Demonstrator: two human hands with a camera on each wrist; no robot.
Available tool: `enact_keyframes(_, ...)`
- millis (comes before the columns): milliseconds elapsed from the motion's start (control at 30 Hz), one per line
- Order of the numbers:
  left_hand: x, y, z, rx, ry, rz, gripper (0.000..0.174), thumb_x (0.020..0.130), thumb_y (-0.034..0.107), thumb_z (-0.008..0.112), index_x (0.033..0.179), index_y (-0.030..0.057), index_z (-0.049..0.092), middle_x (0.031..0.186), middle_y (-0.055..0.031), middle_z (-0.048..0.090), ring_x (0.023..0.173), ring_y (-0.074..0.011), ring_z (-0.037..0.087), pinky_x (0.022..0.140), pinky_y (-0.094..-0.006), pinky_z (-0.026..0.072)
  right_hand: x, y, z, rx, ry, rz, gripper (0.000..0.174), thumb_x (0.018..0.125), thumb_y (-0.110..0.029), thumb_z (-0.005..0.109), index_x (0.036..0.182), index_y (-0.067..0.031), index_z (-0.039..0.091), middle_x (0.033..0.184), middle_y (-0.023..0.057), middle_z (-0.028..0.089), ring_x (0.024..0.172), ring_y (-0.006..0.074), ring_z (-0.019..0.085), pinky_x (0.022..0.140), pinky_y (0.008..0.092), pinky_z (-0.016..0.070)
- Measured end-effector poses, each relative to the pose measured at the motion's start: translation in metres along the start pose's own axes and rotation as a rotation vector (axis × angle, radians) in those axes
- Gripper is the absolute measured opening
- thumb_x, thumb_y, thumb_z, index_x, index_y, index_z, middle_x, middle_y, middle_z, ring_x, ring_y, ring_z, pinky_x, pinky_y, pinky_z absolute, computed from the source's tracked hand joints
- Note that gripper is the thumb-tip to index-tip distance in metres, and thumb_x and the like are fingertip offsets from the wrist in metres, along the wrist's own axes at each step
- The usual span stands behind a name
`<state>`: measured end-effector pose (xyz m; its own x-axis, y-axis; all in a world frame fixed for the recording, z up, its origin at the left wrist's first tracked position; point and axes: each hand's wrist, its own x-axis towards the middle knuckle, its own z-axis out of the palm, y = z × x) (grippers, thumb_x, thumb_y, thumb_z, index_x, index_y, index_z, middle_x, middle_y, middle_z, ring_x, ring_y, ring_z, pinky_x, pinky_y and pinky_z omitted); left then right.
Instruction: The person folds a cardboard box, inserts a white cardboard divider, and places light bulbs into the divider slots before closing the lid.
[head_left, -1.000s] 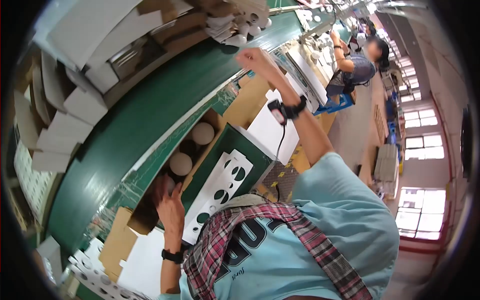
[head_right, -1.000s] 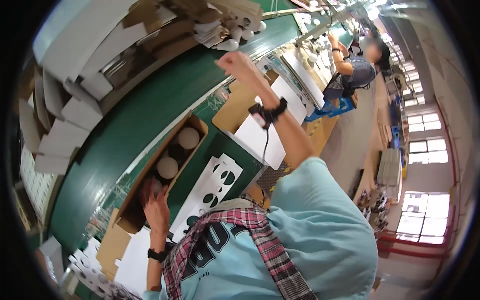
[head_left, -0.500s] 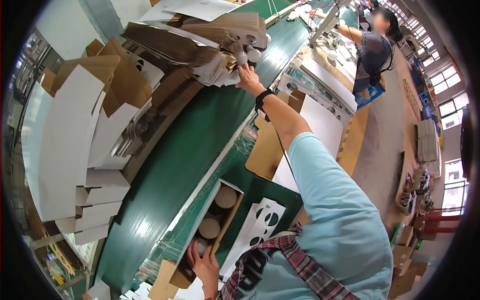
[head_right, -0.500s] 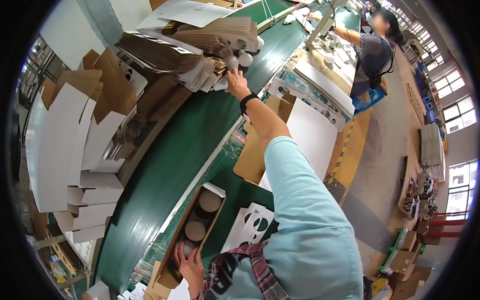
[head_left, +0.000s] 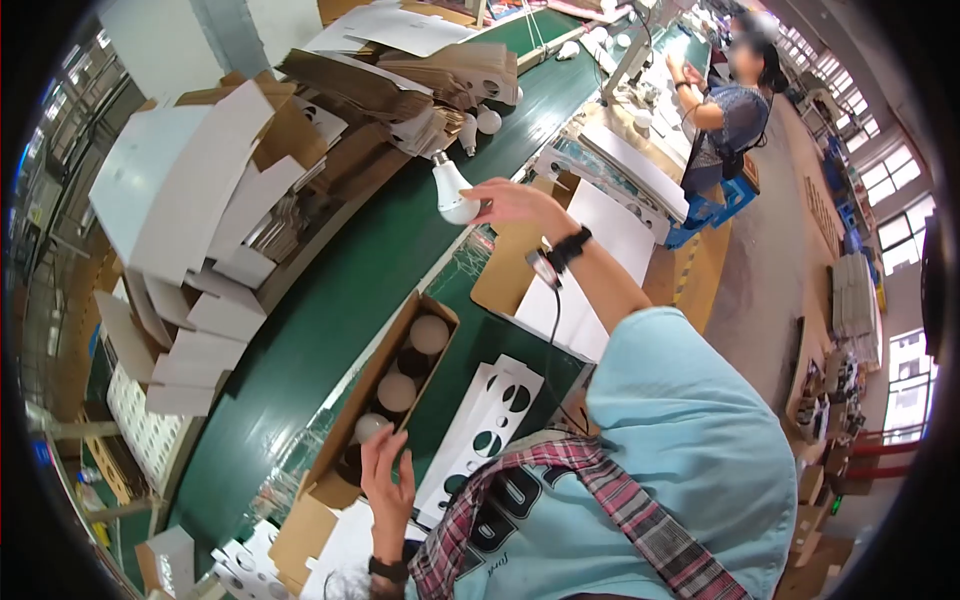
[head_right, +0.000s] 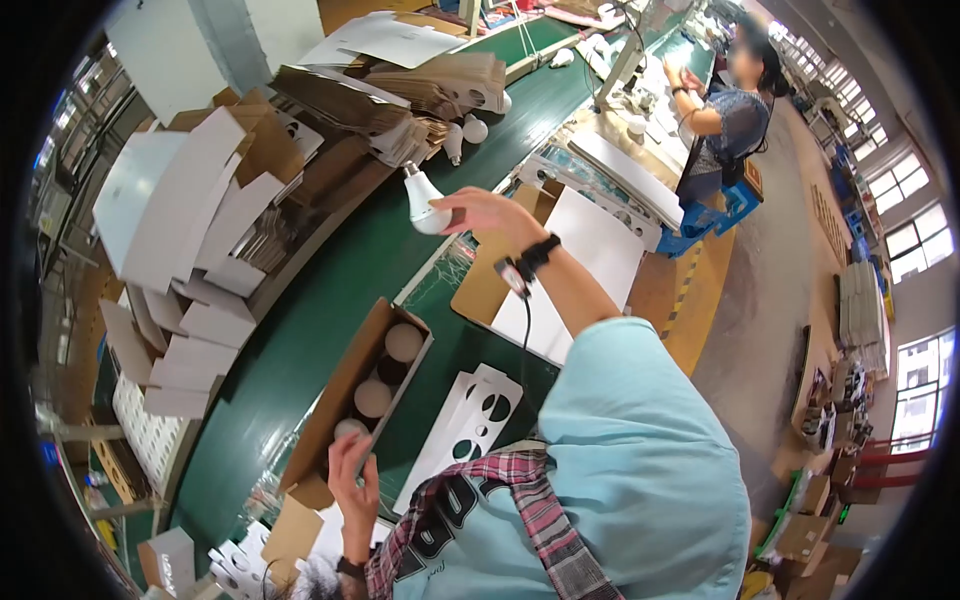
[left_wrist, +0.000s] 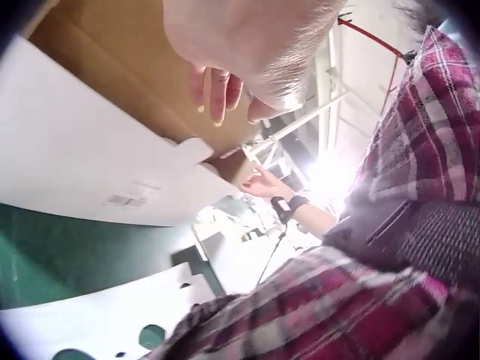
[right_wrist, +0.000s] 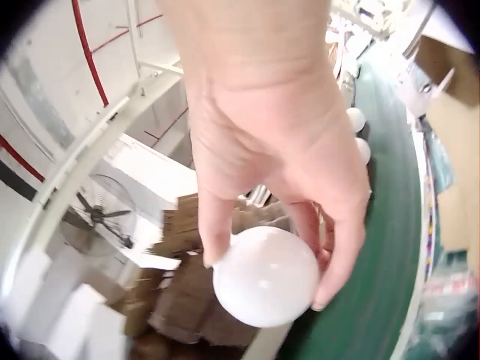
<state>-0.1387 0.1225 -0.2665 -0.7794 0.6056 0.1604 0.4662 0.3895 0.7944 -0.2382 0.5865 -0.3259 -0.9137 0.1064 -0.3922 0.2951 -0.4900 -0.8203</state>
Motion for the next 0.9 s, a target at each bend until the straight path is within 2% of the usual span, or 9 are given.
enact_keyframes(200,0.032,0.035,0.020,-0.829,0.010,-0.093,0.083,0.082,0.041,0.065,0.143,0.0065,0.021,0.141,-0.0118,0.031,0.120,-0.0256,0.045,0.096,-0.0374,0.0411,-0.124,0.049,0.138,-0.111,-0.389,-0.165,0.049,0.077,-0.007,0.071,0.121,0.0019,0.052,0.116,0.0113,0.059,0.102,0.0188,0.058,0.089,0.0328,0.0482)
enact_keyframes(333,0.019,0.038,0.019,-1.025,0.059,-0.221,0.073,0.080,0.024,0.069,0.139,0.0061,0.028,0.131,-0.0132,0.041,0.118,-0.0240,0.046,0.101,-0.0362,0.0379,-0.190,0.081,0.209,-0.421,-0.435,-0.169,0.057,0.070,-0.005,0.076,0.121,-0.0078,0.052,0.113,0.0040,0.057,0.107,0.0159,0.052,0.093,0.0292,0.0435)
enact_keyframes(433,-0.008,0.033,0.013,-1.177,0.045,-0.273,0.064,0.081,0.023,0.067,0.133,0.0053,0.035,0.125,-0.0125,0.045,0.115,-0.0238,0.049,0.095,-0.0399,0.0448,-0.209,0.084,0.222,-0.733,-0.420,-0.479,0.060,0.068,-0.004,0.076,0.122,-0.0096,0.050,0.109,0.0035,0.055,0.106,0.0178,0.052,0.091,0.0293,0.0445)
enact_keyframes(533,-0.035,0.019,0.012,-1.290,0.048,-0.327,0.060,0.082,0.024,0.066,0.131,0.0049,0.036,0.123,-0.0128,0.046,0.113,-0.0258,0.051,0.090,-0.0439,0.0490,-0.220,0.069,0.221,-0.753,-0.409,-0.361,0.059,0.073,-0.003,0.072,0.126,-0.0068,0.046,0.111,0.0046,0.053,0.089,0.0122,0.057,0.074,0.0249,0.0490)
enact_keyframes(600,-0.047,0.006,0.019,-1.390,0.049,-0.401,0.059,0.082,0.025,0.065,0.130,0.0047,0.037,0.123,-0.0135,0.046,0.112,-0.0277,0.052,0.089,-0.0468,0.0501,-0.224,0.069,0.221,-0.862,-0.479,-0.381,0.041,0.076,0.000,0.067,0.115,-0.0059,0.055,0.109,0.0056,0.053,0.090,0.0124,0.057,0.074,0.0242,0.0515)
enact_keyframes(733,-0.053,0.007,0.018,-1.515,-0.064,-0.392,0.054,0.088,0.026,0.058,0.131,0.0040,0.035,0.124,-0.0140,0.047,0.112,-0.0274,0.053,0.095,-0.0436,0.0455,-0.221,0.076,0.229,-0.901,-0.478,-0.474,0.031,0.075,-0.003,0.068,0.105,-0.0037,0.059,0.103,0.0061,0.054,0.091,0.0173,0.058,0.073,0.0268,0.0533)
enact_keyframes(800,-0.056,-0.014,0.022,-1.427,-0.044,-0.389,0.052,0.091,0.028,0.055,0.133,0.0042,0.035,0.125,-0.0129,0.047,0.117,-0.0226,0.048,0.099,-0.0372,0.0398,-0.216,0.074,0.229,-0.907,-0.448,-0.470,0.029,0.075,-0.002,0.068,0.102,-0.0027,0.060,0.102,0.0064,0.053,0.093,0.0174,0.057,0.072,0.0268,0.0541)
enact_keyframes(833,-0.052,-0.013,0.009,-1.165,-0.036,-0.401,0.047,0.094,0.029,0.052,0.132,0.0039,0.039,0.125,-0.0110,0.048,0.119,-0.0188,0.044,0.099,-0.0312,0.0361,-0.210,0.071,0.229,-0.935,-0.421,-0.469,0.027,0.075,-0.002,0.068,0.101,-0.0022,0.061,0.102,0.0066,0.053,0.093,0.0172,0.057,0.072,0.0269,0.0544)
enact_keyframes(900,-0.041,-0.019,-0.011,-0.622,0.038,-0.266,0.043,0.092,0.027,0.054,0.125,0.0006,0.046,0.124,-0.0128,0.049,0.118,-0.0238,0.047,0.096,-0.0315,0.0379,-0.195,0.068,0.230,-0.898,-0.390,-0.470,0.024,0.075,-0.002,0.067,0.099,-0.0007,0.062,0.099,0.0078,0.053,0.091,0.0169,0.058,0.071,0.0276,0.0552)
